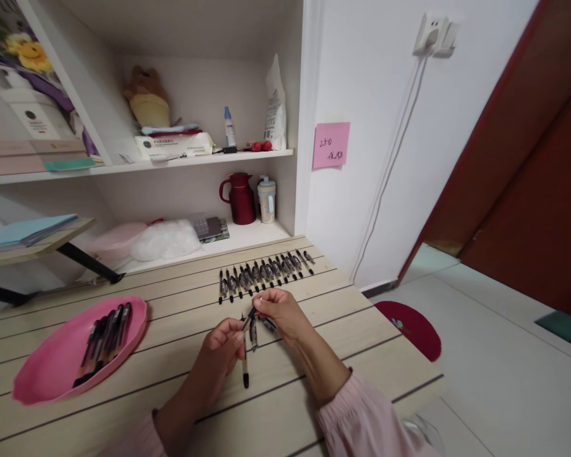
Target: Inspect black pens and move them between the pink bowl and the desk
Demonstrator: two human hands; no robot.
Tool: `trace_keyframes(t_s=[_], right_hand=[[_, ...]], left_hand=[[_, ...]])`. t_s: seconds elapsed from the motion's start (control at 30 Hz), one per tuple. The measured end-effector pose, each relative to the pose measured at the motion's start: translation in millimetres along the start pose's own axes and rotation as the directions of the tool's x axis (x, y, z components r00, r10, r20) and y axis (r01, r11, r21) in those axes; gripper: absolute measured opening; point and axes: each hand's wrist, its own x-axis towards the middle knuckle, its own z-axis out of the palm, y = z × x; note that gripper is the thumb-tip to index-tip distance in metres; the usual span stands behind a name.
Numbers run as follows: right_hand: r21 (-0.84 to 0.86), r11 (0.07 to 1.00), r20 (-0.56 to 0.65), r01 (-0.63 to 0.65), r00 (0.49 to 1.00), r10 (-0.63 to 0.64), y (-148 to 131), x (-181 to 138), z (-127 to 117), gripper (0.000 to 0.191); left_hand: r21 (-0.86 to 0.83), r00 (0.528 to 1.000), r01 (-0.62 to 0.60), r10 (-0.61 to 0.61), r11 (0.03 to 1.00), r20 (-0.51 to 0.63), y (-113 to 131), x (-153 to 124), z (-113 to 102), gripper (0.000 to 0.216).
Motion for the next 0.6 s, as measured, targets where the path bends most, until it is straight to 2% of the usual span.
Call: trace_keyframes(t_s=[0.17,0.27,0.3,0.33,0.4,0.43,0.47,0.5,0.53,0.6], right_hand=[[-0.131,0.991,-0.013,0.029,0.999,-0.031,1.4,2.9,-3.5,0.027],[-0.374,0.925,-0.033,0.069,0.996,-0.088,-2.8,2.9,-7.1,0.031],[-0.518,0.853,-0.051,0.071,0.992,-0.113,-3.4,2.7,-8.2,0.031],[-0.674,0.737,-0.064,0.054,0.989,-0.131,-3.0,2.4,-9.0,0.029],[-0.911,0.413,-0.063,-0.008,0.991,-0.118,0.7,1.5,-10.0,0.025],[-0.966,0.259,-0.053,-0.029,0.995,-0.089,3.6,0.9,-10.1,0.026],[-0.989,0.141,-0.043,-0.036,0.998,-0.053,6.8,0.4,-10.3,0.027],[-0.997,0.068,-0.035,-0.033,0.999,-0.025,9.8,0.1,-10.5,0.029],[-0.999,0.035,-0.029,-0.028,1.000,-0.013,12.2,0.1,-11.1,0.030],[-0.997,0.058,-0.050,-0.048,0.998,-0.037,14.2,1.5,-13.2,0.029]], left_hand=[[0.060,0.999,-0.036,0.039,0.998,-0.036,0.5,1.8,-1.2,0.017],[0.040,0.996,-0.032,0.036,0.999,-0.080,4.2,0.6,-1.2,0.017],[0.025,0.994,-0.032,0.034,0.999,-0.100,5.2,0.4,-1.3,0.019],[0.010,0.993,-0.032,0.033,0.999,-0.117,6.0,0.4,-1.5,0.020],[-0.016,0.991,-0.034,0.032,0.999,-0.134,6.7,0.9,-1.9,0.021],[-0.024,0.990,-0.032,0.029,0.999,-0.136,6.7,1.2,-2.2,0.022],[-0.026,0.990,-0.029,0.025,0.999,-0.137,6.6,1.4,-2.3,0.022],[-0.024,0.990,-0.025,0.021,0.999,-0.137,6.6,1.4,-2.4,0.021],[-0.019,0.991,-0.019,0.016,1.000,-0.136,6.7,1.1,-2.3,0.021],[-0.007,0.992,-0.006,0.005,1.000,-0.124,7.4,0.1,-1.8,0.019]])
